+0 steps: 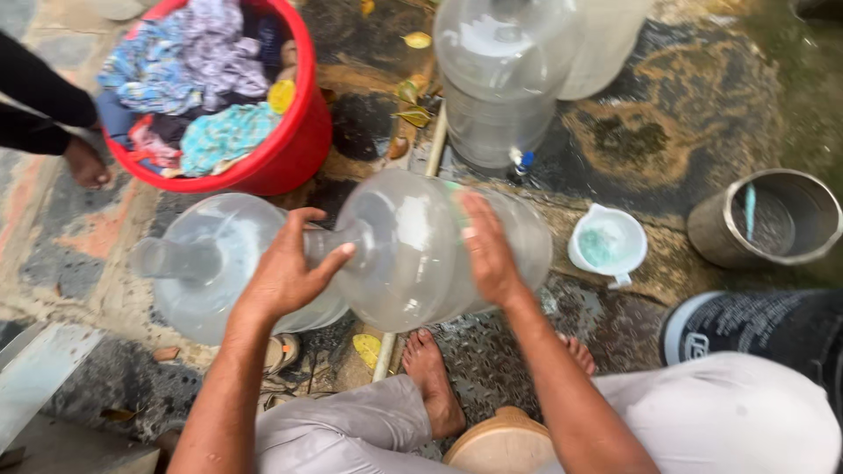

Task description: The person scrubs the exterior of a large plastic water dispenser with a green sponge, rinses it with water from a small jug, and repeats the process on multiple dispensers. The person handles the dispensers one at a time, rotating them to clean different sides.

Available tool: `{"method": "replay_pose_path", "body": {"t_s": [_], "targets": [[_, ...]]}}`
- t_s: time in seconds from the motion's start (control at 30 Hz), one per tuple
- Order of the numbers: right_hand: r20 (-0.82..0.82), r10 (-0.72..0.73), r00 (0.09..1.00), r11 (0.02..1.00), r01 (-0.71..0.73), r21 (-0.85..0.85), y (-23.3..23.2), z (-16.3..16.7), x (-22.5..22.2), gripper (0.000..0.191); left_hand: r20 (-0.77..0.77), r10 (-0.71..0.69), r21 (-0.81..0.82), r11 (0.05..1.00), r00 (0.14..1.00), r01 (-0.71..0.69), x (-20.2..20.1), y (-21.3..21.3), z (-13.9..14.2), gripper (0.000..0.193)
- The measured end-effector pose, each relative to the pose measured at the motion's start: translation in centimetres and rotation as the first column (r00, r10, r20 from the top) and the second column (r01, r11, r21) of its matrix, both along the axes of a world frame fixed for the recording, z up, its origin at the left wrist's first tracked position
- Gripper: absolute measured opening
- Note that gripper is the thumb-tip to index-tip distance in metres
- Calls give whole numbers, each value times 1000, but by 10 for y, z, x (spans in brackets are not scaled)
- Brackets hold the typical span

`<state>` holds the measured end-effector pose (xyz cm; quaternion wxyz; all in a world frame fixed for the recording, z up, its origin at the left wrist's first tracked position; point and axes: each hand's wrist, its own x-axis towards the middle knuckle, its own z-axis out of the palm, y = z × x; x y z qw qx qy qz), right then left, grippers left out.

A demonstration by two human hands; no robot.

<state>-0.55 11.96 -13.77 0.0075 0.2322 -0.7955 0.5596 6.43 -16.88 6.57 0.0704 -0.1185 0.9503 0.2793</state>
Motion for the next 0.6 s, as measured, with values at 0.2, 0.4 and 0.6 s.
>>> {"method": "replay_pose_path", "body": {"t_s": [0.2, 0.4, 0.6], "targets": [[37, -282, 959, 929, 263, 262, 31, -30, -23, 55, -10, 17, -31, 999, 1000, -17, 4, -6, 1, 77], [41, -184, 982, 980, 180, 89, 20, -16, -13, 56, -4, 86, -68, 994, 996, -86, -1, -4, -8, 77], [-87, -473, 877, 799, 469, 377, 25, -28, 9, 51, -92, 96, -59, 993, 991, -102, -3, -16, -27, 66]]}}
